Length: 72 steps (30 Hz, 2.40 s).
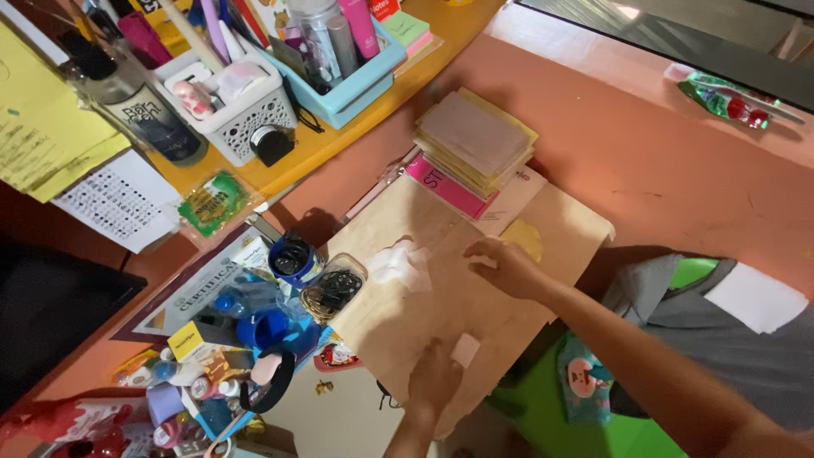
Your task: The person organizes papers, notebooks, and a wallet on a small table, then hangs a set of keys on a wall hook and coils a charging cable.
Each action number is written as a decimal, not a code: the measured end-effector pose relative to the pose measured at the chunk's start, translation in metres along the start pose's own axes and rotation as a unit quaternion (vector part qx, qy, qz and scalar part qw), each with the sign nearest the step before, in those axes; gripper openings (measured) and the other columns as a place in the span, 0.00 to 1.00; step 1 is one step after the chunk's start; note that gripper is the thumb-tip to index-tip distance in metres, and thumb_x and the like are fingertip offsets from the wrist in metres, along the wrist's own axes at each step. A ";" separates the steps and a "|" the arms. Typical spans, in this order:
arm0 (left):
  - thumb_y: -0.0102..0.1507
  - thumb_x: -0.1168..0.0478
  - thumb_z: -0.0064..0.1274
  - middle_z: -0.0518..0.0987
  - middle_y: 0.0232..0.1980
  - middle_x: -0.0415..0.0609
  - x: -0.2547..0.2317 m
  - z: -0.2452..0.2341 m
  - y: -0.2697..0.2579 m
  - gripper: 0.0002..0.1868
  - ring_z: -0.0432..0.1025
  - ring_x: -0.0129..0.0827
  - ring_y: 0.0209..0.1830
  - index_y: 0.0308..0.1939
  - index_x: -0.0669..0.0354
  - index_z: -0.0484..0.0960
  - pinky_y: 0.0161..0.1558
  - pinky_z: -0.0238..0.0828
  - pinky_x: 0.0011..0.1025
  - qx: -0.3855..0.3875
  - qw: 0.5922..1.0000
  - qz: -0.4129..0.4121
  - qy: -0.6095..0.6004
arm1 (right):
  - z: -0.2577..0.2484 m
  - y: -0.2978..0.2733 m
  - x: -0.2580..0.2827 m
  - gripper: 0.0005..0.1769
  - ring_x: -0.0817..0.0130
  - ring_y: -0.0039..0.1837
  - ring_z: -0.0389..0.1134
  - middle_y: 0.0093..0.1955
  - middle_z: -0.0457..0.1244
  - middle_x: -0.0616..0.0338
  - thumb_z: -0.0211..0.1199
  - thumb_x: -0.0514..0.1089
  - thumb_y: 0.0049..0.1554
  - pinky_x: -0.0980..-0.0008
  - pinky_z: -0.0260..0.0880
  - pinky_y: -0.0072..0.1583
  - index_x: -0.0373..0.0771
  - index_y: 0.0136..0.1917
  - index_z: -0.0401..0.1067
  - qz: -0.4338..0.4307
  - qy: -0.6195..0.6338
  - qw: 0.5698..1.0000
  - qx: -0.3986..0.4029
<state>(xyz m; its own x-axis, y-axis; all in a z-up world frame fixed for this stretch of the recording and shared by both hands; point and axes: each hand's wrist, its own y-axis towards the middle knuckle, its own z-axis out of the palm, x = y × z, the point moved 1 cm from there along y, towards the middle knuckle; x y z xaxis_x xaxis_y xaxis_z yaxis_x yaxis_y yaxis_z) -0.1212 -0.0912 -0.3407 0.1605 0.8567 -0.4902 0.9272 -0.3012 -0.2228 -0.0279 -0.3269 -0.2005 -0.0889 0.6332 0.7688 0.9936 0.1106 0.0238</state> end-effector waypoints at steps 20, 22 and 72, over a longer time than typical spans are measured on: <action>0.65 0.61 0.47 0.82 0.50 0.63 0.013 -0.045 0.056 0.15 0.76 0.54 0.52 0.55 0.58 0.79 0.52 0.72 0.45 -0.051 0.988 0.022 -0.146 | 0.079 0.011 -0.001 0.43 0.53 0.65 0.68 0.65 0.66 0.49 0.61 0.33 0.51 0.59 0.68 0.63 0.43 0.77 0.52 -0.015 -0.027 0.974 0.225; 0.66 0.60 0.47 0.82 0.51 0.63 -0.001 -0.068 0.065 0.16 0.76 0.55 0.53 0.56 0.58 0.78 0.53 0.72 0.44 -0.057 0.983 0.029 -0.172 | 0.081 0.007 0.002 0.39 0.51 0.65 0.68 0.64 0.67 0.48 0.59 0.33 0.53 0.57 0.69 0.62 0.41 0.76 0.53 -0.022 -0.025 0.970 0.240; 0.72 0.51 0.49 0.77 0.30 0.60 -0.025 -0.200 0.083 0.18 0.69 0.38 0.32 0.41 0.63 0.85 0.38 0.68 0.37 -0.083 0.960 0.106 -0.245 | -0.155 0.063 -0.010 0.13 0.67 0.37 0.65 0.45 0.68 0.51 0.52 0.43 0.64 0.65 0.69 0.37 0.35 0.59 0.70 0.154 0.324 0.883 -0.303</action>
<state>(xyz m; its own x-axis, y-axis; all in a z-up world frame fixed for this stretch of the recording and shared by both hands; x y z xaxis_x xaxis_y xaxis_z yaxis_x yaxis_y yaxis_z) 0.0193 -0.0537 -0.1790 0.2115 0.4719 -0.8559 0.9388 -0.3418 0.0436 0.0468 -0.4453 -0.1076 0.0551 -0.0316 0.9980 0.8361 -0.5448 -0.0635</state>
